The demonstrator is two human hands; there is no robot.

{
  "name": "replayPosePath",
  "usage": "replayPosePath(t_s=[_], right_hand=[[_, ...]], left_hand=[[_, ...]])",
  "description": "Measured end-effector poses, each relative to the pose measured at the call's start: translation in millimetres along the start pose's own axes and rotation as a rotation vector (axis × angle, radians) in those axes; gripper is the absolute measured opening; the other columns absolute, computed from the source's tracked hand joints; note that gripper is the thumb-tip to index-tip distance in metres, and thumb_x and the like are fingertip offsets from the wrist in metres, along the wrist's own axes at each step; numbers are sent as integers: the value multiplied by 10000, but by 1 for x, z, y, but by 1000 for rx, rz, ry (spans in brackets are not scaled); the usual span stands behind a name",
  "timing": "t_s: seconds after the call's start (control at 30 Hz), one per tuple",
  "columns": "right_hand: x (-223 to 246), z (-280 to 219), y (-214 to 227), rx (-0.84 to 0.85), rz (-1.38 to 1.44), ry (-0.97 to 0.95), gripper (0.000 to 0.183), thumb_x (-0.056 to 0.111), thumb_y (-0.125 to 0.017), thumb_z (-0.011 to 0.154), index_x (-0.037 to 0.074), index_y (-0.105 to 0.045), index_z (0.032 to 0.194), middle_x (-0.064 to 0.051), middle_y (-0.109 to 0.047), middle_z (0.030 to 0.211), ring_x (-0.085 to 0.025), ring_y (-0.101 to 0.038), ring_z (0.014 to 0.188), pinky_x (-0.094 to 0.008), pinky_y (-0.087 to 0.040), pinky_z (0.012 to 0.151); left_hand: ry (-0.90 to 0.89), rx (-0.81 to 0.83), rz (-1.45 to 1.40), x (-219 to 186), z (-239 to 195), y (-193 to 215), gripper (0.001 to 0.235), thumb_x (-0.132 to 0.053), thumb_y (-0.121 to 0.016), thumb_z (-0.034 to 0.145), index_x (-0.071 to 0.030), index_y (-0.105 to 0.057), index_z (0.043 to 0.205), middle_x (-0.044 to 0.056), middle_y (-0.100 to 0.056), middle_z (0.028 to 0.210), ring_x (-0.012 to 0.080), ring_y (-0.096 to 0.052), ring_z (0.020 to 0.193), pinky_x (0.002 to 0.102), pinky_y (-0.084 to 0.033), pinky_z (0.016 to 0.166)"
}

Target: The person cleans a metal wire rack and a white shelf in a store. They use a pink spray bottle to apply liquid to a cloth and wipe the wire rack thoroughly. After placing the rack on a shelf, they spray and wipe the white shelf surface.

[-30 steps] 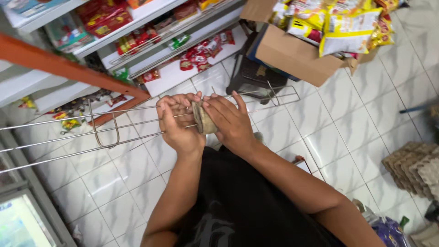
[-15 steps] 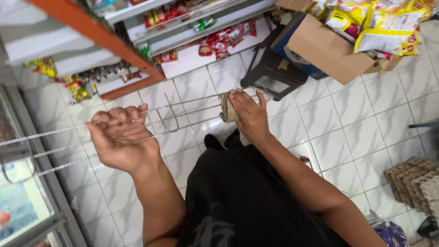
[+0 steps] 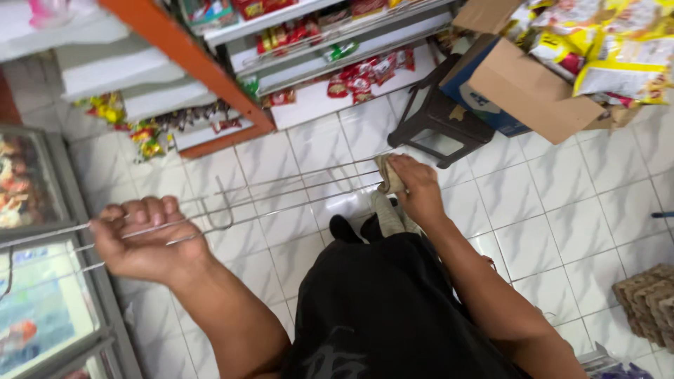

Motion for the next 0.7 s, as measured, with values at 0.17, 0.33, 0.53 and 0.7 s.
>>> replayPosePath(t_s=[0.17,0.33,0.53,0.7], right_hand=[[-79,-28,-11,65,261,-401,469,71,-775,824,34,-667,1279,-154,-707,1197,-276,-686,1084,-364,-544,913],[-133,-67,19,-140,564,-756,326,134,-764,852,-2,-709,1143,-60,-696,917,-145,-622,790,-306,-504,686],[-60,14,42,-96,871,-526,274,184,-779,900,-23,-696,1060,-42,-650,869,-104,-573,709,-255,-474,607],[15,126,66,109,960,-176,893,216,-784,855,8,-402,1634,-82,-642,1283,-146,-600,1070,-292,-500,937]], left_hand=[[-136,172,88,-37,23,-2,386,-438,-546,1129,-68,-612,1042,65,-523,752,175,-479,662,320,-390,644],[-79,296,394,-11,25,-17,405,-430,-562,1094,-62,-643,1241,124,-713,1155,262,-698,1037,429,-590,1010],[356,442,833,157,7,-2,116,-100,-676,990,-51,-764,1046,70,-734,1132,162,-670,1117,316,-573,975],[616,753,882,318,-38,2,206,-141,-683,995,-8,-771,1125,85,-780,1090,141,-688,966,287,-564,899]])
Point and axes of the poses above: each hand's wrist, its own z-axis towards the middle knuckle, its own y-axis out of the back of the hand, x = y × z, the point moved 6 cm from there along z, towards the middle knuckle
